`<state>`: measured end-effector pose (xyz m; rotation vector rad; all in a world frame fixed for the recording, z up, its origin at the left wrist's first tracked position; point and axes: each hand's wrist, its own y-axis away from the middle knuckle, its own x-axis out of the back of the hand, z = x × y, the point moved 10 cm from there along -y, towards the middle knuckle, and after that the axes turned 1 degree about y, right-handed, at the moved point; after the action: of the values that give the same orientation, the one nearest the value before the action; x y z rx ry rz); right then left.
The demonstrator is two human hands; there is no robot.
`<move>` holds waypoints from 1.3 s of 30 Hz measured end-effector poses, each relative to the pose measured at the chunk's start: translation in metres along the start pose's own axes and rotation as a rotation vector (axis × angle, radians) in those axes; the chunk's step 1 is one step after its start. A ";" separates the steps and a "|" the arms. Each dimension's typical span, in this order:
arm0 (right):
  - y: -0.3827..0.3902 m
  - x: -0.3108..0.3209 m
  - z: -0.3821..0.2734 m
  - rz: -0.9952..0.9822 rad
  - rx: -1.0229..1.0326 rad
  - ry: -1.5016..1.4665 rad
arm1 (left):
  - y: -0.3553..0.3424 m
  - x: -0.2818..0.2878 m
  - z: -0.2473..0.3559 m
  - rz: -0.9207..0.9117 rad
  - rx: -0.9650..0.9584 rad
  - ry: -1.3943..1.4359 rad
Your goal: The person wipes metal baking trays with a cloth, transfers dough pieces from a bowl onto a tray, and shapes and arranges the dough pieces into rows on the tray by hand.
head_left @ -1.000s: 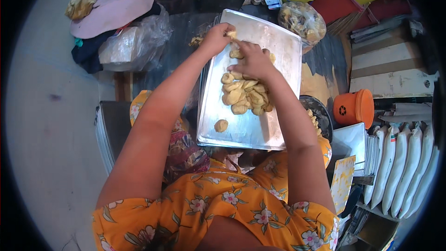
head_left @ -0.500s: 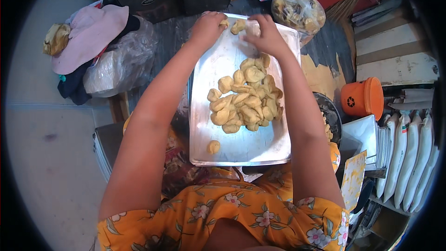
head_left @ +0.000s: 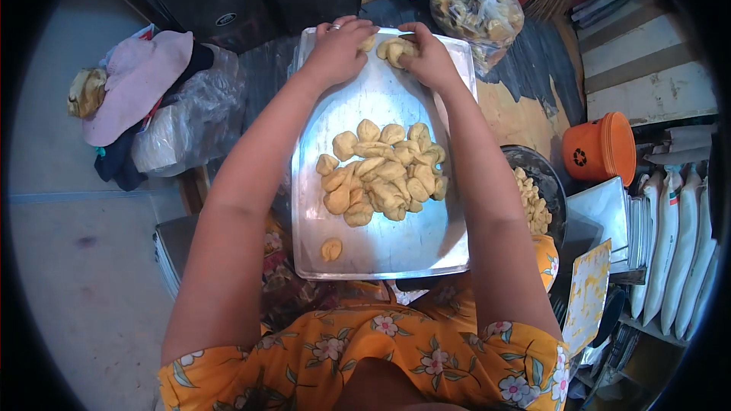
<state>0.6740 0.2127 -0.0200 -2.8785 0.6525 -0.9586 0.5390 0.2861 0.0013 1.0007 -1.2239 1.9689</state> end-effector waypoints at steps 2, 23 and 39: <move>0.007 0.008 -0.006 0.030 0.119 -0.028 | -0.001 0.003 0.007 0.019 -0.044 0.051; 0.018 0.046 0.053 0.105 -0.111 0.259 | -0.054 -0.041 0.042 -0.182 -0.029 0.110; 0.028 0.067 0.064 -0.039 -0.109 0.177 | -0.008 0.013 0.032 -0.009 -0.020 -0.013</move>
<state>0.7490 0.1547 -0.0382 -2.9334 0.6820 -1.2310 0.5474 0.2611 0.0254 1.0095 -1.2415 1.9422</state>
